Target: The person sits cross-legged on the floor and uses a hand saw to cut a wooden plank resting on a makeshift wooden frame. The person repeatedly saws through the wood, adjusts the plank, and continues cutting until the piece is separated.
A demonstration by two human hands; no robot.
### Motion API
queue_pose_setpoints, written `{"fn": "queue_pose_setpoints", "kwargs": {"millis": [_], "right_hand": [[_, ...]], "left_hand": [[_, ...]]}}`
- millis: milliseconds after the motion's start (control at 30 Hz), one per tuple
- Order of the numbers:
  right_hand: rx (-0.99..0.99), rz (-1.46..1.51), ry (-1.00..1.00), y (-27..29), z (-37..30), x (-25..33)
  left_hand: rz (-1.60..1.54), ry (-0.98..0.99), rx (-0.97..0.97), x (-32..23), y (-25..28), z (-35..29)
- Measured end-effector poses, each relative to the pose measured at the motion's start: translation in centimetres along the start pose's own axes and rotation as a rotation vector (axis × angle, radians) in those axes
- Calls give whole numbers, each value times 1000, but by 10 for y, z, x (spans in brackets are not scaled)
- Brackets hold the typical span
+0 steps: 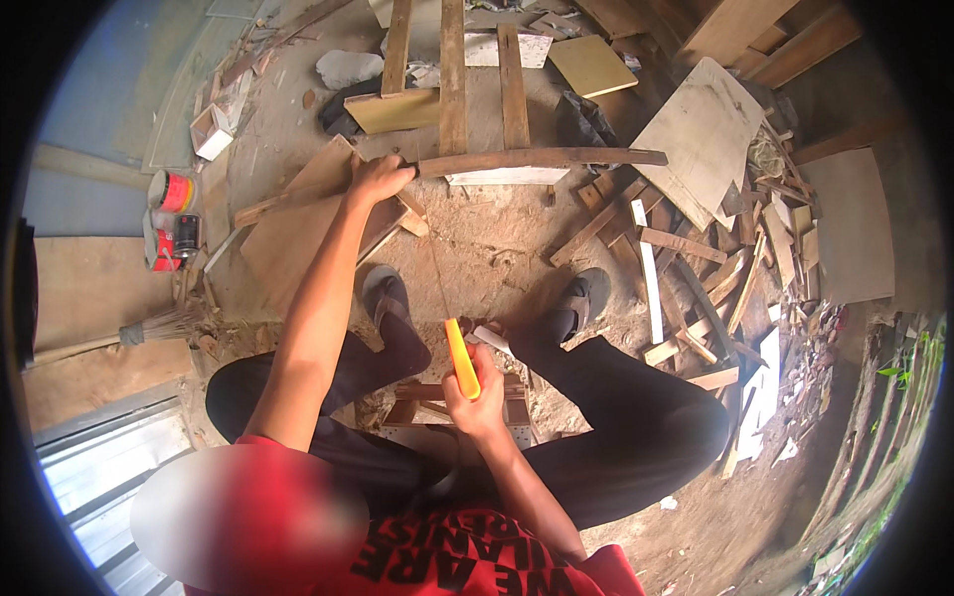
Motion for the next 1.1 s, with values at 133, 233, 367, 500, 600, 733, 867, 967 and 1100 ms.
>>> {"fn": "queue_pose_setpoints", "kwargs": {"millis": [133,233,367,500,600,733,867,967,1100], "right_hand": [[-4,-56,-19,-12,35,6],[-18,-21,-13,-3,14,-6],[-10,-37,-1,-5,10,3],[-19,4,7,-14,28,3],[-1,68,-29,-2,-1,0],[-17,6,-32,-11,40,-2],[16,8,-56,-3,8,1],[-22,-40,0,-5,7,2],[-6,30,-74,-14,37,-5]], "left_hand": [[23,-1,67,6,-5,1],[4,0,137,-3,-2,-2],[-8,-48,-46,7,-14,-1],[-26,-23,44,13,-17,2],[-23,-53,-28,5,-4,1],[41,-119,17,3,-6,-4],[197,-165,-279,-1,-12,-21],[144,-131,-440,-2,-15,-19],[145,-88,-484,-6,-24,-26]]}}
Point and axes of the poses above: each hand's wrist, its own z-axis towards the middle knuckle, its own y-axis out of the back of the hand, x = y × z, the point moved 4 cm from there along z, towards the middle knuckle
